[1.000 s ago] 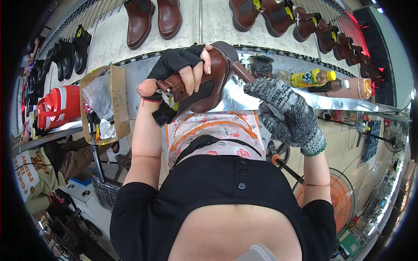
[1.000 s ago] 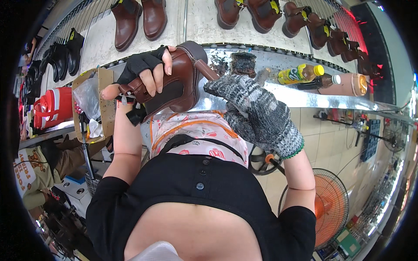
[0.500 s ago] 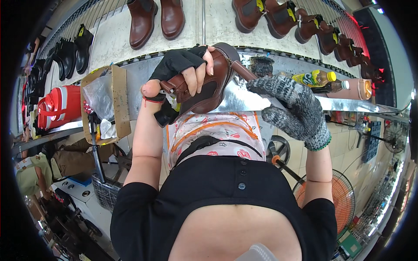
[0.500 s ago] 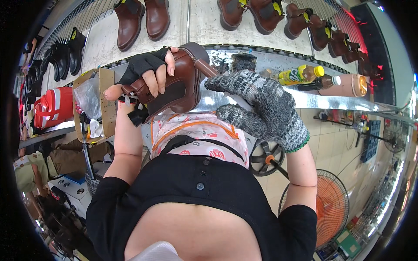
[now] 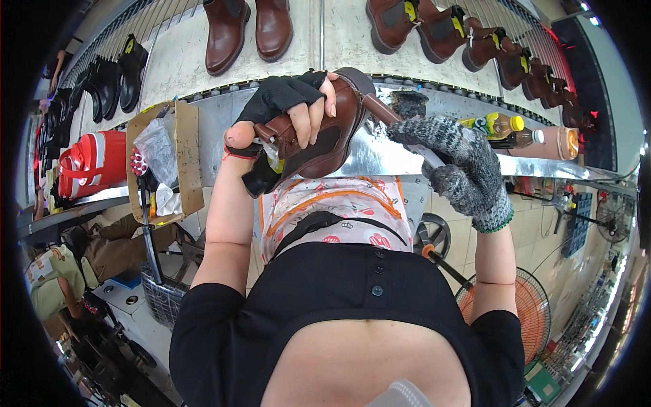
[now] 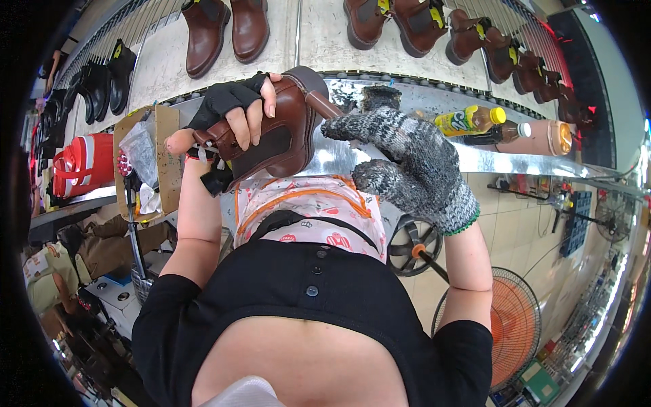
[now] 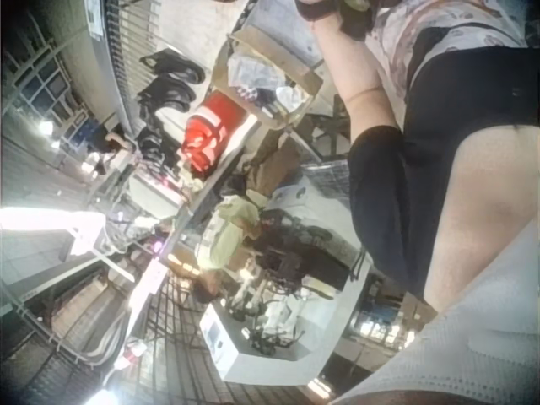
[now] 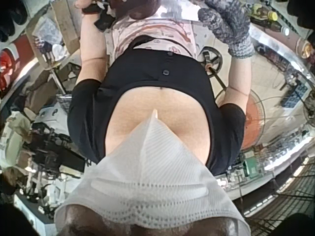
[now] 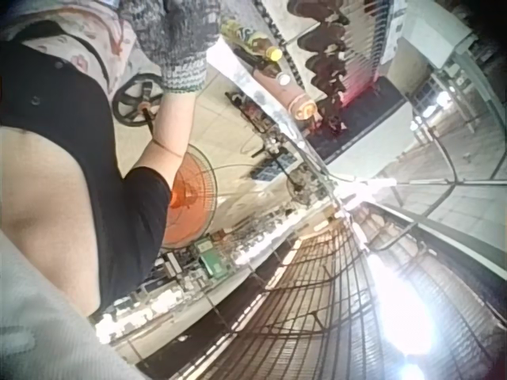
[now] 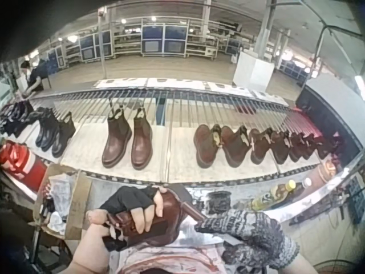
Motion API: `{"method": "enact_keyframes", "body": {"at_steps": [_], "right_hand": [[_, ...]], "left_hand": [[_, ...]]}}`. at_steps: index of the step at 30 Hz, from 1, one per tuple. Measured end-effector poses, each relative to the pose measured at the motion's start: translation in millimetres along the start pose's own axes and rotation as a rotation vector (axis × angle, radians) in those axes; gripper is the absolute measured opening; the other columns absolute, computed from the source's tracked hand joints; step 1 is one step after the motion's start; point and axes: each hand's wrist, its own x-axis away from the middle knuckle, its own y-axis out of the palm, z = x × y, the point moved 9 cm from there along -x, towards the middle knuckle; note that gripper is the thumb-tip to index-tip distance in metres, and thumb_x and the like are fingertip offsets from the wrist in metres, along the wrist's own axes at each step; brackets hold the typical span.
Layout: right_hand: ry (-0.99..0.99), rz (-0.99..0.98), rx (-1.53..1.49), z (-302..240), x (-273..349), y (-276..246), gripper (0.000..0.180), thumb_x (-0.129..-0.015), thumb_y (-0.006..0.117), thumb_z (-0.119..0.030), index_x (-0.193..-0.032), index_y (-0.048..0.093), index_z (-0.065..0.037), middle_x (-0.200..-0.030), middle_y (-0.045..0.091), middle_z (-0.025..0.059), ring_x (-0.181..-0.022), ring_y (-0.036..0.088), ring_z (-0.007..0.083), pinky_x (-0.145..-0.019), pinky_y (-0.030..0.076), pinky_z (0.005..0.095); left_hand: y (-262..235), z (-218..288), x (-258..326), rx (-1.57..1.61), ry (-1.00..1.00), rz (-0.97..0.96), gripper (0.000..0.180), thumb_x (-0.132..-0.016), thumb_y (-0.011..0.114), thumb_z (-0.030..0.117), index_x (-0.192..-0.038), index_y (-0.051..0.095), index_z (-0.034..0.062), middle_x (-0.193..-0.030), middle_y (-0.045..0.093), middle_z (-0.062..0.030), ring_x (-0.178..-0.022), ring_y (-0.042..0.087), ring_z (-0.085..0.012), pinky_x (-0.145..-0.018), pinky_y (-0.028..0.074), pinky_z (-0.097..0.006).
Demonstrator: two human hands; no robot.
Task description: The person polishes brown and black leather boots on a factory assembly line. They use a brush to apply polish to the boots, working on each one individually before placing it back on the conveyor belt. The person also pours liquid polish from a bottle into a small container during the process.
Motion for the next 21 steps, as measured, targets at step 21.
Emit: {"method": "enact_keyframes", "body": {"at_steps": [21], "right_hand": [[-0.223, 0.131, -0.037, 32, -36, 75, 0.039, -0.078, 0.053, -0.018, -0.113, 0.062, -0.004, -0.107, 0.065, 0.0141, -0.099, 0.062, 0.0271, -0.089, 0.047, 0.0355]], "left_hand": [[-89, -18, 78, 0.218, 0.249, -0.011, 0.098, -0.064, 0.019, 0.094, -0.078, 0.062, 0.0071, -0.082, 0.059, -0.0066, -0.103, 0.038, -0.023, -0.103, 0.011, -0.042]]}}
